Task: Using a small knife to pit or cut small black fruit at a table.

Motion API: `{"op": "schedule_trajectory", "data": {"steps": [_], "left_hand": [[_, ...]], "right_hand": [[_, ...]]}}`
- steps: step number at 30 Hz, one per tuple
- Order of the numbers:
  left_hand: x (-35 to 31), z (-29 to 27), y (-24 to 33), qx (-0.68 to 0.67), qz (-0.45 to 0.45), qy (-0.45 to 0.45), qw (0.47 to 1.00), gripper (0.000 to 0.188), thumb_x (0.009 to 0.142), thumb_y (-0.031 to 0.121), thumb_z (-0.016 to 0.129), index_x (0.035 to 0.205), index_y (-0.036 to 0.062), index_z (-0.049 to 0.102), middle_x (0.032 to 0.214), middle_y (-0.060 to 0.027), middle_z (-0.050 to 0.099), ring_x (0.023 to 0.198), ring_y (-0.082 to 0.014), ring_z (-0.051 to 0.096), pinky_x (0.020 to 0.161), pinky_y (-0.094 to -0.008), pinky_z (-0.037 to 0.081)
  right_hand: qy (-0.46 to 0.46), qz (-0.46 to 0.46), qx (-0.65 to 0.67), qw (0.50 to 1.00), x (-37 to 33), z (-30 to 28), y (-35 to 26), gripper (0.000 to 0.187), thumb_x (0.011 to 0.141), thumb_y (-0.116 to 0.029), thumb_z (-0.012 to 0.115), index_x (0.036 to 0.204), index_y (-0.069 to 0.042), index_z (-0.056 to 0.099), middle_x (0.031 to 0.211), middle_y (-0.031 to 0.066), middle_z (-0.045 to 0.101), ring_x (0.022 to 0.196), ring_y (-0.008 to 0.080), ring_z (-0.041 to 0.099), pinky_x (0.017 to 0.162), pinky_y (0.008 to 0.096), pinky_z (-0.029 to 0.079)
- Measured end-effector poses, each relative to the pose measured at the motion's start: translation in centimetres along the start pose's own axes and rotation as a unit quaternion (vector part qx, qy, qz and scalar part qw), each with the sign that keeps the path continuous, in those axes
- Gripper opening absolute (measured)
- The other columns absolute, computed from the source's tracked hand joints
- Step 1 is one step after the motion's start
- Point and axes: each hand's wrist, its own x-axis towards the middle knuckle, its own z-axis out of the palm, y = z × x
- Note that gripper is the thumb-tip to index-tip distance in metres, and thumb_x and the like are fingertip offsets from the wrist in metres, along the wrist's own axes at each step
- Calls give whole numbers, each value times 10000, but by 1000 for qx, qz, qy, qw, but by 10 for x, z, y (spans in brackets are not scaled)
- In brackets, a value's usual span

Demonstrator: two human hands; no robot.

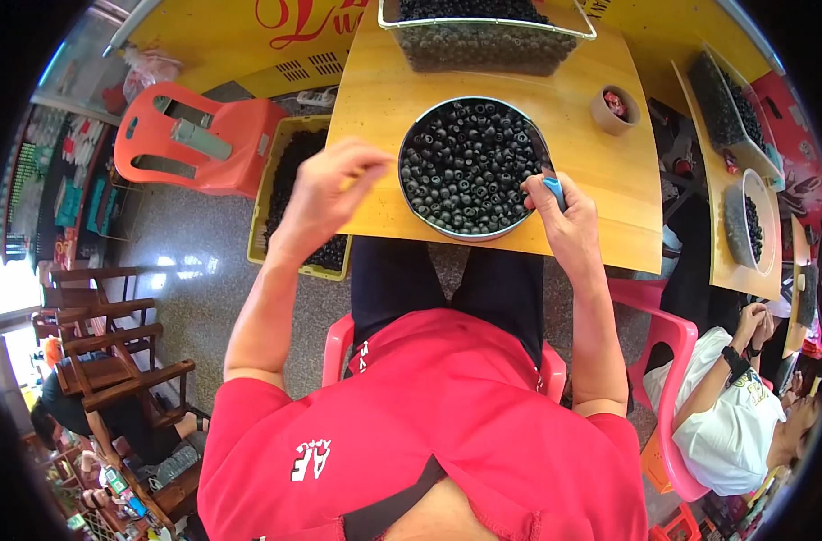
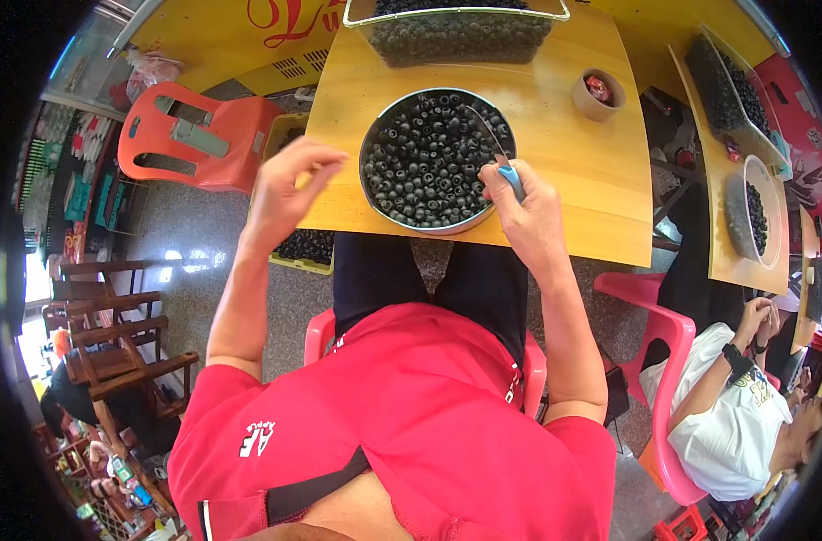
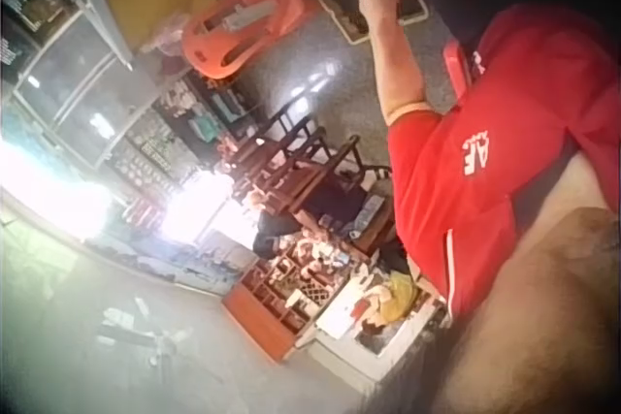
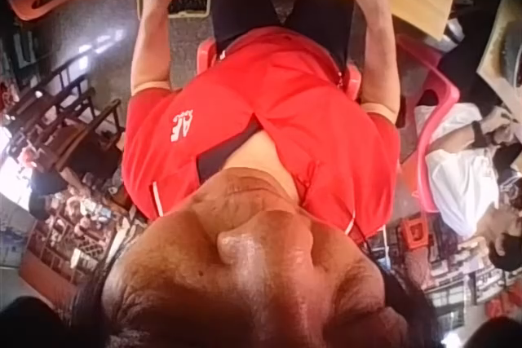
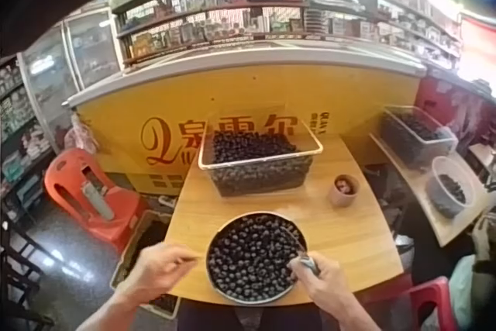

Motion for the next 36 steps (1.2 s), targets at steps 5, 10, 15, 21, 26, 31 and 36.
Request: {"op": "schedule_trajectory", "data": {"steps": [5, 10, 15, 21, 26, 31, 36], "left_hand": [[39, 38, 8, 86, 160, -213, 960, 129, 804, 82, 665, 926, 43, 652, 850, -80, 608, 855, -262, 598, 737, -351, 466], [55, 54, 5, 203, 173, -358, 895, 151, 786, 145, 661, 917, 74, 634, 836, -62, 575, 878, -273, 576, 774, -389, 434], [52, 55, 5, 180, 156, -331, 913, 168, 772, 101, 668, 934, 75, 631, 844, -76, 584, 826, -262, 588, 733, -365, 458], [53, 52, 6, -301, -50, -191, 933, 183, 903, 61, 611, 1081, 20, 629, 836, 27, 581, 745, -58, 527, 648, -218, 439], [43, 65, 19, -507, -130, -84, 848, 180, 896, 78, 643, 1065, 22, 617, 861, -42, 645, 736, -101, 606, 696, -244, 501], [33, 80, 31, -564, -123, -39, 815, 187, 884, 91, 665, 1050, 29, 605, 906, -70, 667, 758, -121, 616, 710, -255, 513], [28, 86, 33, -553, -132, -8, 823, 195, 886, 67, 658, 1067, 14, 607, 948, -83, 671, 785, -123, 633, 709, -250, 518]], "right_hand": [[1, -21, -7, 1000, 1, 3, -1, 259, 954, -225, 594, 932, 29, 643, 753, 25, 625, 737, 78, 563, 694, 225, 450], [7, -15, 6, 1000, 0, 3, 1, 262, 952, -231, 597, 924, 26, 644, 750, 25, 624, 736, 76, 562, 689, 224, 449], [0, -15, 12, 1000, 0, 1, -2, 258, 947, -229, 604, 942, 27, 641, 752, 28, 627, 730, 77, 564, 687, 226, 450], [7, -45, 32, 998, -8, 4, -17, 232, 944, -217, 609, 957, 11, 649, 768, 25, 630, 751, 71, 561, 697, 226, 449], [15, -68, 88, 994, -13, 23, -36, 206, 919, -176, 649, 1013, 6, 640, 846, 11, 636, 780, 64, 557, 712, 210, 446], [-7, -90, 237, 967, -12, 32, -51, 225, 897, -90, 666, 1082, 23, 609, 897, 5, 638, 803, 60, 569, 743, 206, 470], [-3, -100, 204, 974, -7, 27, -40, 173, 893, -81, 667, 1037, 8, 631, 874, -8, 630, 777, 49, 559, 710, 193, 460]]}}
